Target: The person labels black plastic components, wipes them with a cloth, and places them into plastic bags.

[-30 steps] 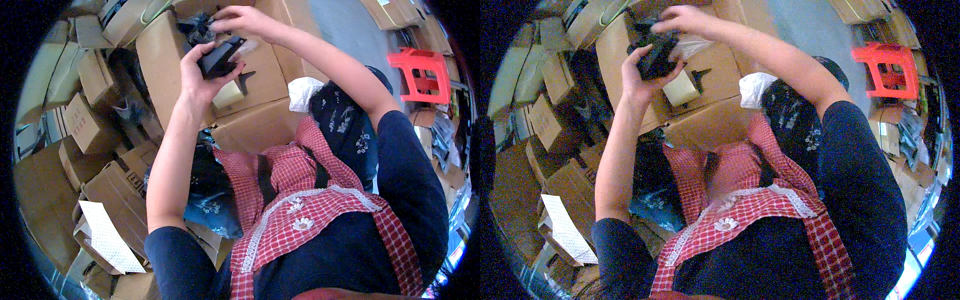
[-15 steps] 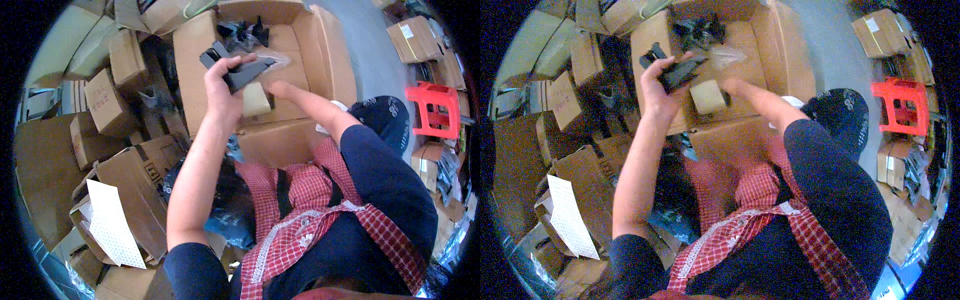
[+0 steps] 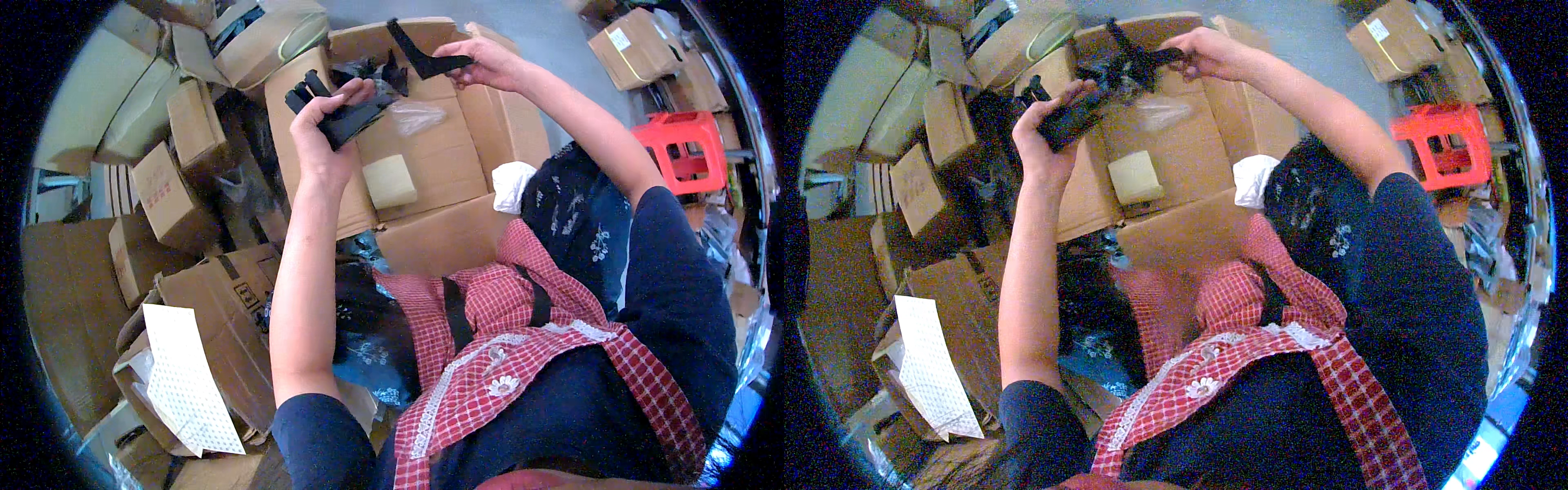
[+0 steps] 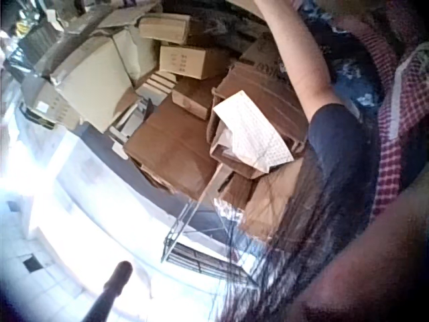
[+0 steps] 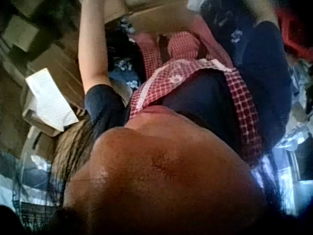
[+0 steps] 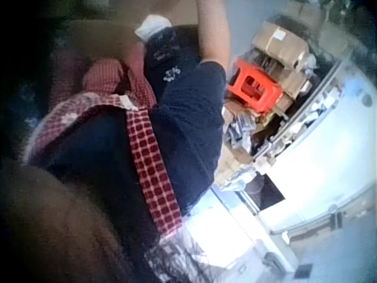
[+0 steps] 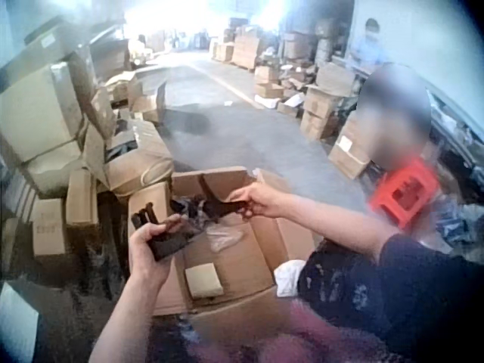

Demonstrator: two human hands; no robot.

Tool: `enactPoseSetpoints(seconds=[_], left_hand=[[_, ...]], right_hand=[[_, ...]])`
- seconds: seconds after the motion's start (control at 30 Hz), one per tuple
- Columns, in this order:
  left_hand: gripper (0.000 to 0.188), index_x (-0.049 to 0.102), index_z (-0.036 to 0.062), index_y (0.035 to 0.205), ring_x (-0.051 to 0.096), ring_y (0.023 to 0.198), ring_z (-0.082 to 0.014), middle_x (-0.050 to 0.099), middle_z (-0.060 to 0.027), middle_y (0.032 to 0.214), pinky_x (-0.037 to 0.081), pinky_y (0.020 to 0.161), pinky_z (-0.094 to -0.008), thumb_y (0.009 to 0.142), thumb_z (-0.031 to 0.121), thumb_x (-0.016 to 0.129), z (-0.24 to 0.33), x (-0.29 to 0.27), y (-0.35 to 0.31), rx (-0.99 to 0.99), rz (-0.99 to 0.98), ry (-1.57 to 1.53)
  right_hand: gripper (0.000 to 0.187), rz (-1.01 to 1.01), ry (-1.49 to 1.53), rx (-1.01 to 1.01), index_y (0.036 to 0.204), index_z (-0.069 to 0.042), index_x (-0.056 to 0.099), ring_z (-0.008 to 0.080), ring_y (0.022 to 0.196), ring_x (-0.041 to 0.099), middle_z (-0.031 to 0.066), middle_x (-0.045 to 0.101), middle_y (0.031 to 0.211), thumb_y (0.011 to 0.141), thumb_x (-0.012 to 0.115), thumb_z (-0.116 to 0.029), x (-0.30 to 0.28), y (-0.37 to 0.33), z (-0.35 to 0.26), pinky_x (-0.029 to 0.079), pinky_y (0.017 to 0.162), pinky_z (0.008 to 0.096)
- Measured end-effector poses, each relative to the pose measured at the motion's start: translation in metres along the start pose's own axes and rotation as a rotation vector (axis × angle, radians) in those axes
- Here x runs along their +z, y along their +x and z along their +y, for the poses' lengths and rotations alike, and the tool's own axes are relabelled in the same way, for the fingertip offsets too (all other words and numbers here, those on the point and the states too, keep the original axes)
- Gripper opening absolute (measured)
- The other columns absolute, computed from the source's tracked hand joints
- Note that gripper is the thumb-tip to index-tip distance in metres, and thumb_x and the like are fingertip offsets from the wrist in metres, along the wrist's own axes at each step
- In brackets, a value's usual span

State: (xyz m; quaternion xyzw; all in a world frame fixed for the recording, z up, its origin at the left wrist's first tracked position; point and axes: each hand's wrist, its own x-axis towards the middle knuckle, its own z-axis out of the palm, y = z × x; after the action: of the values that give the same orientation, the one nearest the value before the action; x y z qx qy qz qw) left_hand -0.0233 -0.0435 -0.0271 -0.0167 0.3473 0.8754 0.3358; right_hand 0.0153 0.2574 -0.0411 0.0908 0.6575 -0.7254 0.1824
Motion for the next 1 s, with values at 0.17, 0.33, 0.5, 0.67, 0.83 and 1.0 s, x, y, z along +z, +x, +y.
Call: enactPoseSetpoints(seconds=[0.17, 0.33, 0.5, 0.67, 0.83, 1.0], left_hand=[[0.048, 0.056, -0.0038, 0.121, 0.055, 0.116, -0.0296, 0.062, -0.0164, 0.119, 0.038, 0.106, -0.041, 0.075, 0.012, 0.051, -0.028, 0.027, -0.011, -0.07, -0.124, -0.048], [0.028, 0.058, 0.0032, 0.107, 0.058, 0.105, -0.0285, 0.062, -0.013, 0.11, 0.044, 0.097, -0.0457, 0.08, 0.012, 0.053, -0.049, 0.01, -0.007, -0.336, 0.005, -0.11], [0.021, 0.058, 0.0089, 0.102, 0.059, 0.096, -0.0236, 0.062, -0.0084, 0.104, 0.046, 0.08, -0.0415, 0.088, 0.024, 0.057, -0.066, 0.001, -0.003, -0.348, 0.272, 0.165], [0.054, 0.057, 0.016, 0.112, 0.057, 0.09, -0.0139, 0.061, -0.0007, 0.102, 0.041, 0.069, -0.0318, 0.086, 0.064, 0.055, -0.085, -0.007, 0.004, -0.361, 0.12, 0.386], [0.065, 0.052, 0.0173, 0.125, 0.053, 0.096, -0.0157, 0.059, -0.0023, 0.107, 0.039, 0.078, -0.03, 0.089, 0.071, 0.039, -0.075, 0.021, -0.004, -0.475, 0.097, 0.33], [0.054, 0.058, 0.0139, 0.114, 0.054, 0.086, -0.0145, 0.062, -0.0011, 0.101, 0.039, 0.071, -0.0288, 0.095, 0.061, 0.04, -0.063, -0.009, 0.004, -0.639, 0.048, 0.379]], right_hand=[[0.024, 0.017, 0.155, 0.085, 0.108, -0.006, 0.06, 0.0088, 0.06, 0.05, -0.001, 0.055, 0.074, 0.089, 0.053, -0.019, 0.06, -0.027, 0.009, 0.051, 0.06, 0.0304], [0.025, -0.089, -0.412, 0.212, 0.111, -0.006, 0.058, 0.0146, 0.054, 0.057, 0.0045, 0.061, 0.077, 0.092, 0.052, -0.022, 0.078, -0.035, 0.018, 0.052, 0.058, 0.0305], [0.043, 0.147, -0.595, -0.155, 0.107, -0.004, 0.06, 0.0163, 0.078, 0.061, 0.0075, 0.064, 0.092, 0.095, 0.052, -0.044, 0.043, -0.02, 0.015, 0.051, 0.068, 0.032], [0.075, -0.088, -1.077, -0.268, 0.127, 0.002, 0.043, 0.0295, 0.097, 0.057, 0.0181, 0.059, 0.111, 0.082, 0.066, -0.053, 0.101, -0.036, 0.022, 0.047, 0.083, 0.0382], [0.075, 0.104, -1.049, -0.386, 0.127, 0.004, 0.044, 0.0326, 0.107, 0.055, 0.022, 0.057, 0.116, 0.079, 0.069, -0.048, 0.102, -0.025, 0.05, 0.044, 0.091, 0.0383], [0.059, -0.027, -0.509, -0.129, 0.131, 0.002, 0.048, 0.0224, 0.104, 0.056, 0.0138, 0.062, 0.111, 0.087, 0.063, -0.034, 0.088, -0.014, 0.07, 0.045, 0.091, 0.0319]])
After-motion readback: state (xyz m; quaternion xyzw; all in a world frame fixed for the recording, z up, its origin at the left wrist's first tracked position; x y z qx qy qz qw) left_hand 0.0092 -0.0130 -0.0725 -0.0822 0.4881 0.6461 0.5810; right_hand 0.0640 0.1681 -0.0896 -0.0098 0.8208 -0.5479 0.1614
